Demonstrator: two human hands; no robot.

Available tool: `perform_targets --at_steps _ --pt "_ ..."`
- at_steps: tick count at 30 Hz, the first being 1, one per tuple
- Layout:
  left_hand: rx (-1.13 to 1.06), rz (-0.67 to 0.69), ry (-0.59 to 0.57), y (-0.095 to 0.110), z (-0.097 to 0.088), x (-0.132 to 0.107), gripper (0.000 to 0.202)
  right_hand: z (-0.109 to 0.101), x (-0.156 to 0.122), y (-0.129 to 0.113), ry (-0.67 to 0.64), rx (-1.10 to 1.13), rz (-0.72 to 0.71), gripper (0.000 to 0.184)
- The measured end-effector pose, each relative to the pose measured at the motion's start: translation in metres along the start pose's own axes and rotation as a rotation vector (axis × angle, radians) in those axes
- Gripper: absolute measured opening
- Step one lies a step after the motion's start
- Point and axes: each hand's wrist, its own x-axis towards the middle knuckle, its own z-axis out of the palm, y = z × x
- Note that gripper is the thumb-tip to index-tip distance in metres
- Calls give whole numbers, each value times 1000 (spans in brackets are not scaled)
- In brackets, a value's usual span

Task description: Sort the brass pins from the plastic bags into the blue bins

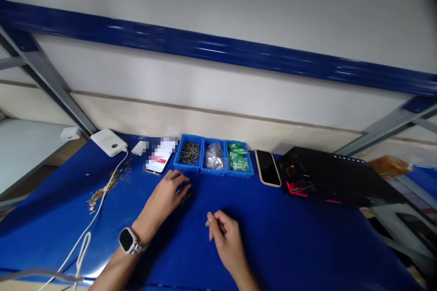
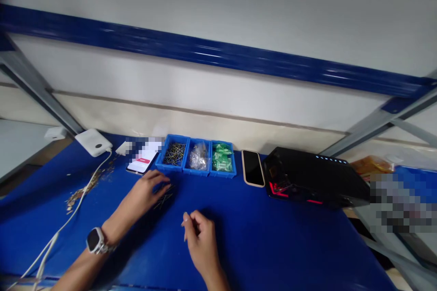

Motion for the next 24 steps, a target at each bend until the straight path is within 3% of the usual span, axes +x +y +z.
perform_targets --at_steps 4,9,17,24 --pt "60 -16 -128 0 12 -14 11 1 0 -1 -7 -26 -15 39" --pt "75 -1 -194 3 15 5 9 2 -2 -1 -3 -25 -24 39" --pt "-83 5 -228 11 16 -2 8 2 0 -3 -13 -14 -6 39" --pt "-162 -34 -183 8 16 -13 14 2 3 -6 -29 -3 21 41"
